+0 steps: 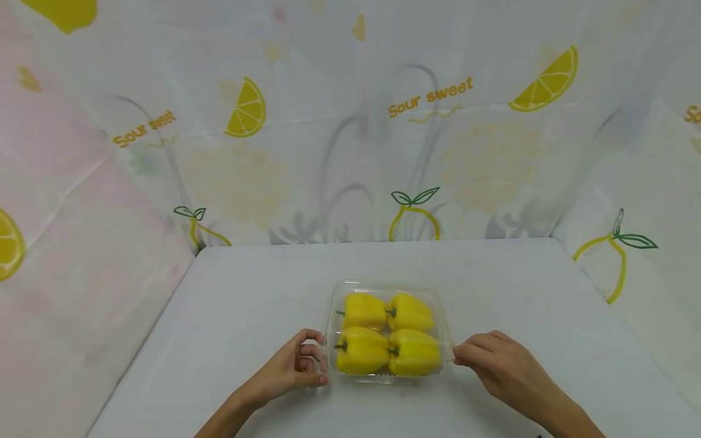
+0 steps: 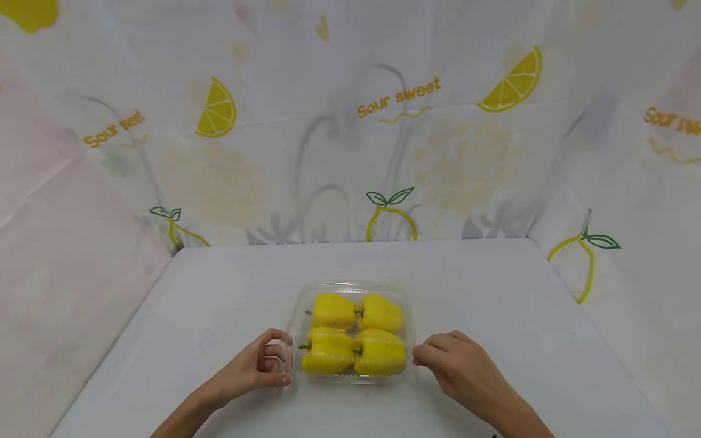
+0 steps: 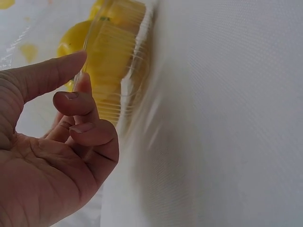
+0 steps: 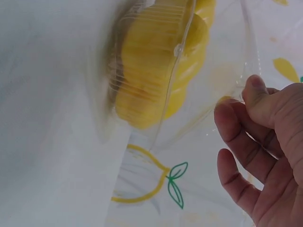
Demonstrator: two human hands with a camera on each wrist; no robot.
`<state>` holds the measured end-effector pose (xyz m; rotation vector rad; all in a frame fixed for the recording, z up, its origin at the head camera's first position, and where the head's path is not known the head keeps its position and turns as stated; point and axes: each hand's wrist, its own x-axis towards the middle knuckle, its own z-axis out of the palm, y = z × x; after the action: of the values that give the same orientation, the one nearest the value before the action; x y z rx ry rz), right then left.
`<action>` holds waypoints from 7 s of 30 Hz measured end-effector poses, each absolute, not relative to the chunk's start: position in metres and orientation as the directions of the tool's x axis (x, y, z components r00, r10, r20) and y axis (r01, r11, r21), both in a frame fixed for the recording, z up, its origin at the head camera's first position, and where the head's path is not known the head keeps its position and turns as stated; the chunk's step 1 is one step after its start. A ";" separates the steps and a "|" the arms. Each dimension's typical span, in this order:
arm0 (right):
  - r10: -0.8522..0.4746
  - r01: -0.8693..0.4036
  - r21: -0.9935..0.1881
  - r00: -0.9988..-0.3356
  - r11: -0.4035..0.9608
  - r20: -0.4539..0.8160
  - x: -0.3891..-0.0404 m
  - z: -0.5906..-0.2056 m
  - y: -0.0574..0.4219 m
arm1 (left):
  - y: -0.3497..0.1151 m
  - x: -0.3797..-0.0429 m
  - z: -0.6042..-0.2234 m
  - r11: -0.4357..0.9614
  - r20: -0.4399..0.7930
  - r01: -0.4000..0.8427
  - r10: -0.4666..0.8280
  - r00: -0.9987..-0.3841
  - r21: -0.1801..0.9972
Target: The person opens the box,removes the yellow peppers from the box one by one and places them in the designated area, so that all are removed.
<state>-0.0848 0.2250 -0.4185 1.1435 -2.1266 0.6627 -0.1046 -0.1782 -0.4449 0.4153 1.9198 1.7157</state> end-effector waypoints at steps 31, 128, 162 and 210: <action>-0.313 -0.779 -0.432 -0.594 0.455 0.741 -0.131 -0.380 0.222 | -0.177 -0.105 -0.442 0.187 -0.194 -0.105 0.563 -0.803 0.977; -0.407 -0.384 -0.804 -0.892 0.453 0.197 -0.209 -0.440 0.212 | -0.181 -0.107 -0.439 0.209 -0.211 -0.107 0.571 -0.793 0.972; -0.424 -0.272 -0.782 -0.906 0.560 0.012 -0.204 -0.448 0.214 | -0.179 -0.105 -0.441 0.210 -0.182 -0.074 0.561 -0.808 0.975; -0.624 -0.359 -0.773 -0.779 0.524 -0.062 -0.132 -0.444 0.240 | -0.181 -0.115 -0.433 0.300 -0.152 0.065 0.645 -0.749 0.952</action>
<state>-0.1316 0.2397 -0.4441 1.0130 -3.0239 1.3930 -0.1151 -0.1808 -0.4330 0.6303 2.0538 1.4680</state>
